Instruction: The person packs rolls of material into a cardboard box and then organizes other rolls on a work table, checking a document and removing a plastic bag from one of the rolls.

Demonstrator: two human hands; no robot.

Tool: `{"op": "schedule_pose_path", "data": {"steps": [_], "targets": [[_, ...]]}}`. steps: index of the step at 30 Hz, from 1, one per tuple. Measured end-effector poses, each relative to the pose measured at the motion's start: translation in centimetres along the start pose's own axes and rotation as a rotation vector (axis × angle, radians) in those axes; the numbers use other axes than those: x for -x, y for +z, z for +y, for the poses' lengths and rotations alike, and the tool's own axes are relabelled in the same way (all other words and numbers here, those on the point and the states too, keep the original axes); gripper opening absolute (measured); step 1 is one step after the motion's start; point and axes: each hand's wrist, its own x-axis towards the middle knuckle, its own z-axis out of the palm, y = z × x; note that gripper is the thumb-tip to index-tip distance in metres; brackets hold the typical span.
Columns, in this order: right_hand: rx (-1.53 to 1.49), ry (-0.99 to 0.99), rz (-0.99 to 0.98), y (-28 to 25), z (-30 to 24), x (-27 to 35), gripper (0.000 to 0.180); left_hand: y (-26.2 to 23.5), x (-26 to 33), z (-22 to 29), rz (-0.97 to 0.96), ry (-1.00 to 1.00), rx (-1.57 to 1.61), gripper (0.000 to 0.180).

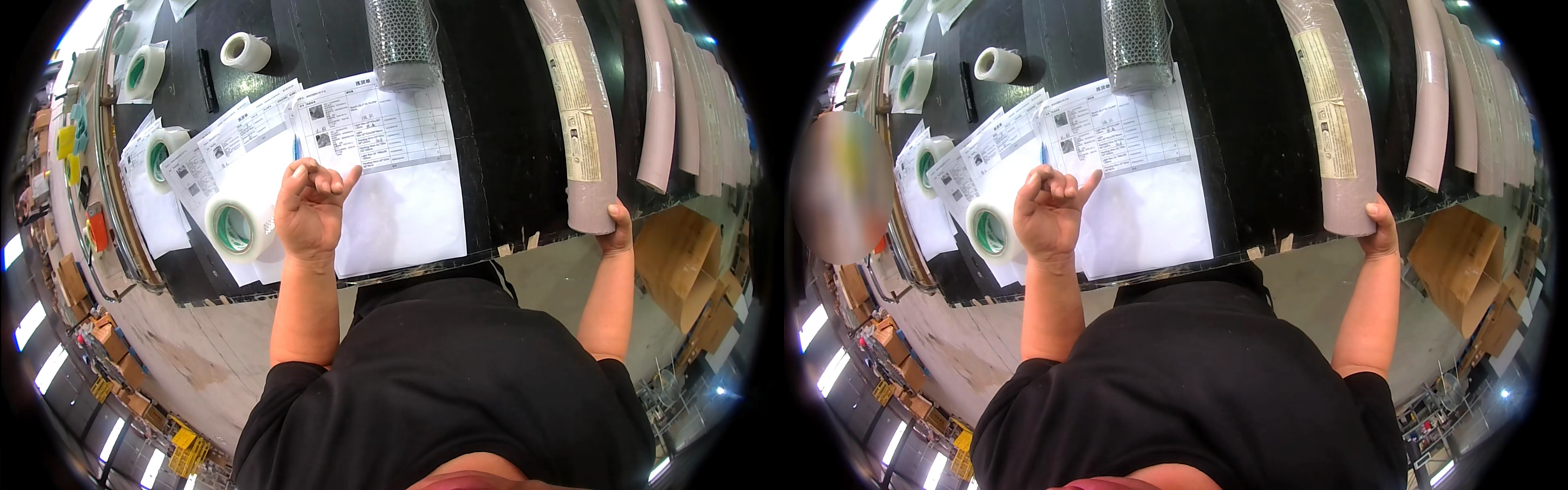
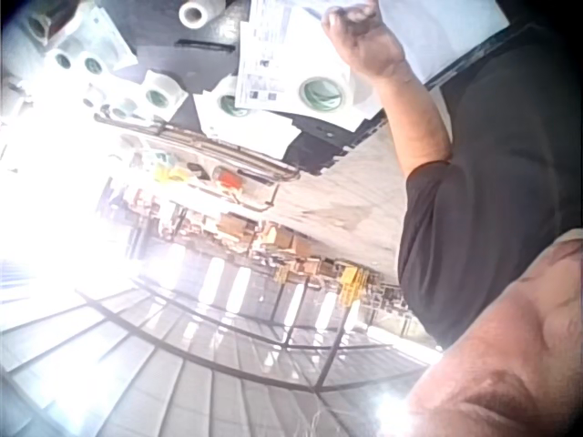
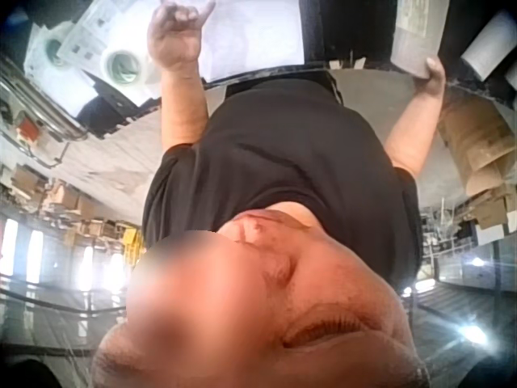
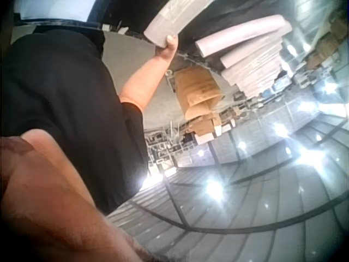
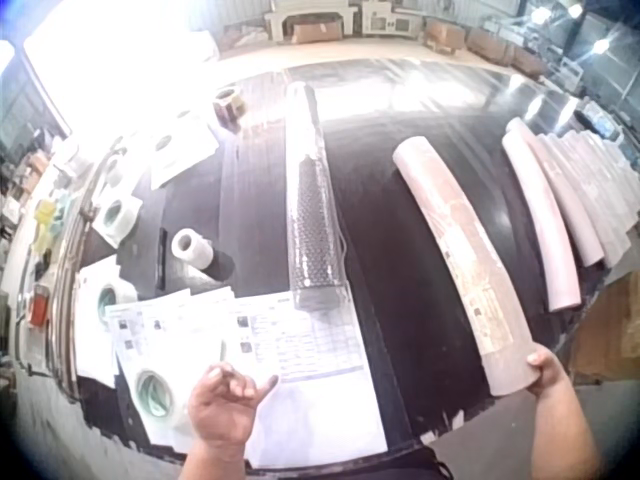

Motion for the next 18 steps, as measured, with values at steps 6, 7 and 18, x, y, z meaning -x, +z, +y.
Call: {"op": "schedule_pose_path", "data": {"steps": [6, 7, 18], "targets": [[-0.017, -0.012, -0.001, 0.5, -0.2, 0.0, 0.088, -0.6, -0.2, -0.3, 0.074, -0.03, 0.023, 0.025], [-0.015, -0.009, -0.003, 0.5, -0.2, -0.1, 0.088, -0.5, -0.1, -0.1, 0.074, -0.029, 0.024, 0.025], [-0.004, -0.005, -0.015, -0.1, 0.0, 0.0, 0.084, -0.8, 0.0, -0.5, 0.03, -0.027, 0.03, 0.017]]}}
